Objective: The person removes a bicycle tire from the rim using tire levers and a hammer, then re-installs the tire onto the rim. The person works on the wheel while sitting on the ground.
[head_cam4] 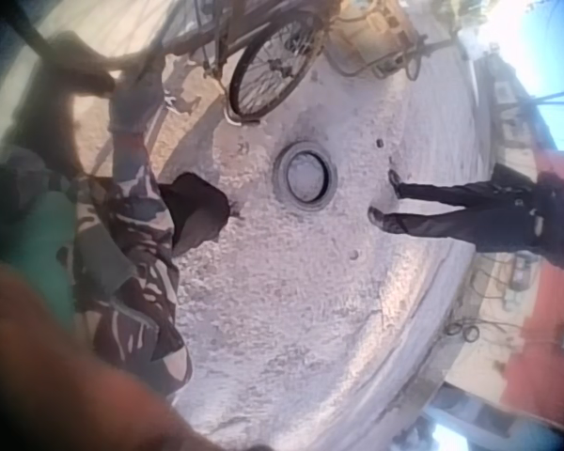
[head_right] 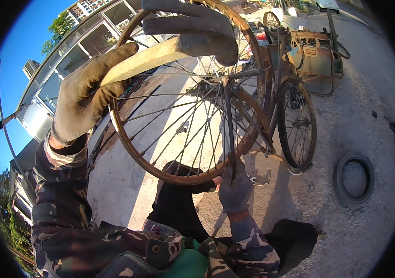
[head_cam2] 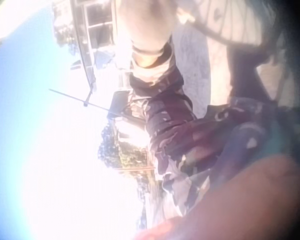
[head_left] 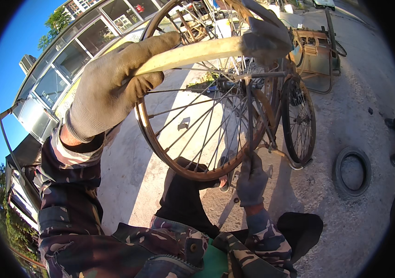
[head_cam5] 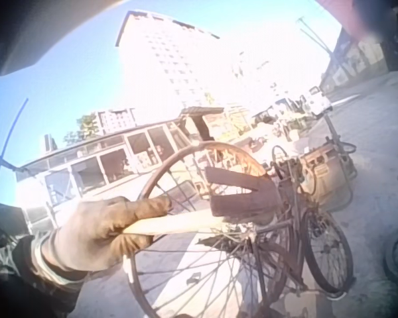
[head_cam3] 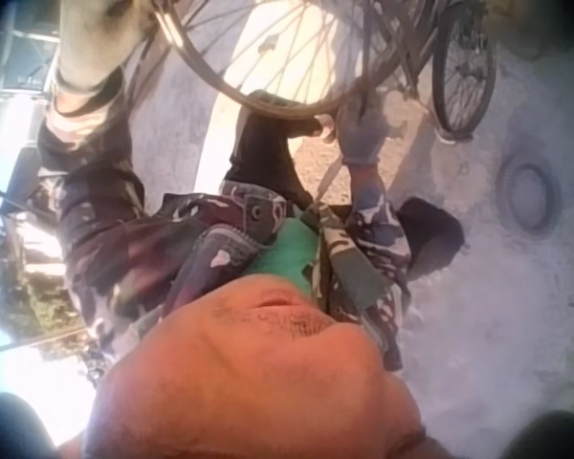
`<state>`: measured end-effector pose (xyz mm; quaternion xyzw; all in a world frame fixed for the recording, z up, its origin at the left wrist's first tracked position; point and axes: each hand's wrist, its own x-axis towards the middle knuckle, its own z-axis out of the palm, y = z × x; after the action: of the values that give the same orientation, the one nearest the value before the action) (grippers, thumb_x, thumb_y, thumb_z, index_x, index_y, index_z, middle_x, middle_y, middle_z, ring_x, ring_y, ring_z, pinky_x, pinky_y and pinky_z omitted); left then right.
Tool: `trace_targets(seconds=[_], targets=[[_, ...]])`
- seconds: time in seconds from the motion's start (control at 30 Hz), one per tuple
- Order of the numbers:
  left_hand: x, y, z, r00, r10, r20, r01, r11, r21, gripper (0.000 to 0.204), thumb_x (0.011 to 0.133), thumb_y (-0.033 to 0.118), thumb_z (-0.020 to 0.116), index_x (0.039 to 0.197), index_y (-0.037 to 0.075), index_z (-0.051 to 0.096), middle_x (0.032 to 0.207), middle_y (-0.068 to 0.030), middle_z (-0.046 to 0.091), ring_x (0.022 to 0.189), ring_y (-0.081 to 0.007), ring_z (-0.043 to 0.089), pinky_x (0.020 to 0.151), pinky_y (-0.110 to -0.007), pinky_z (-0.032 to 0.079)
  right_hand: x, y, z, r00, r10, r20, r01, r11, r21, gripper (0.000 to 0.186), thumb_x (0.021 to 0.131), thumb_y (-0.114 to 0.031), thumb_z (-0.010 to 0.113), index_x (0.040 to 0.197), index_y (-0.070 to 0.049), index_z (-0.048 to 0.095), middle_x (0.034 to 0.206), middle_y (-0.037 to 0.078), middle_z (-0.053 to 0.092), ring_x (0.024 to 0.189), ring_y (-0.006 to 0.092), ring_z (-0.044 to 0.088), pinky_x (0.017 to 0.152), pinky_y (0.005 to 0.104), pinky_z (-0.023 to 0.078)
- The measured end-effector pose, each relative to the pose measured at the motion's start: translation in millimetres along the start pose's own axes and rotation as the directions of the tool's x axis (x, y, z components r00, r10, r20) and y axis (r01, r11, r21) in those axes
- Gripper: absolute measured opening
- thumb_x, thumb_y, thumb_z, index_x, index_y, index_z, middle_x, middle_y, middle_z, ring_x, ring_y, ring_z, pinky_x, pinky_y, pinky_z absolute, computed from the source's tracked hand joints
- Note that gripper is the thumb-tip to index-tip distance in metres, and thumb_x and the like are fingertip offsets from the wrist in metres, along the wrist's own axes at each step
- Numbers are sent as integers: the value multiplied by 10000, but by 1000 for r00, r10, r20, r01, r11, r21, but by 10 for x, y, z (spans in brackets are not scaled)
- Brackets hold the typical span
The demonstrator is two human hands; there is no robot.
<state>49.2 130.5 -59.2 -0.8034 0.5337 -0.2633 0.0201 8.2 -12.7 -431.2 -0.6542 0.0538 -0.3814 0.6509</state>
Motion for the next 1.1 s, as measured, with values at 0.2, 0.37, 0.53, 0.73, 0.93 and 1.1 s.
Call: trace_targets(seconds=[0.2,0.37,0.53,0.73,0.93,1.1], targets=[[-61,18,14,1000,22,-4,-22,997,-80,449,983,246,747,1334,-24,673,1309,-191,731,1108,-273,751,922,-368,602,-56,93,21,987,153,59,-155,988,28,357,1094,-224,573,1368,-12,658,951,152,753,771,226,762,643,351,564],[-38,28,-17,998,63,5,-62,998,-23,435,983,272,736,1351,46,679,1315,-134,733,1117,-291,746,924,-376,599,-29,211,171,998,-25,-52,26,1000,9,352,1085,-205,580,1366,-10,661,921,172,754,798,261,769,660,370,574],[-55,96,-97,997,49,61,-50,999,21,438,991,300,722,1367,80,678,1276,-129,747,1085,-304,756,894,-384,609,-51,172,186,1000,-11,-18,11,1000,14,344,1078,-201,582,1355,-16,669,901,192,751,791,289,766,662,385,576],[275,338,-257,978,137,159,-168,965,199,477,988,194,701,1440,56,630,1300,-188,733,1093,-324,756,897,-375,612,-31,161,99,1000,8,-15,-9,999,-31,322,1074,-212,587,1324,-35,685,856,190,742,729,316,748,628,406,561],[870,446,-242,851,521,60,-524,851,36,503,992,63,669,1488,52,584,1036,-154,761,846,-219,739,735,-329,606,63,231,-92,997,22,-70,-27,997,-71,321,1077,-241,581,1319,-52,677,884,203,749,773,353,755,634,423,564],[862,645,-281,894,346,284,-425,857,293,588,975,10,662,1534,162,560,1029,-139,780,842,-225,762,753,-329,625,-11,104,83,1000,4,-7,-4,999,-32,325,1080,-263,571,1328,-79,672,943,214,759,836,388,757,669,449,576]])
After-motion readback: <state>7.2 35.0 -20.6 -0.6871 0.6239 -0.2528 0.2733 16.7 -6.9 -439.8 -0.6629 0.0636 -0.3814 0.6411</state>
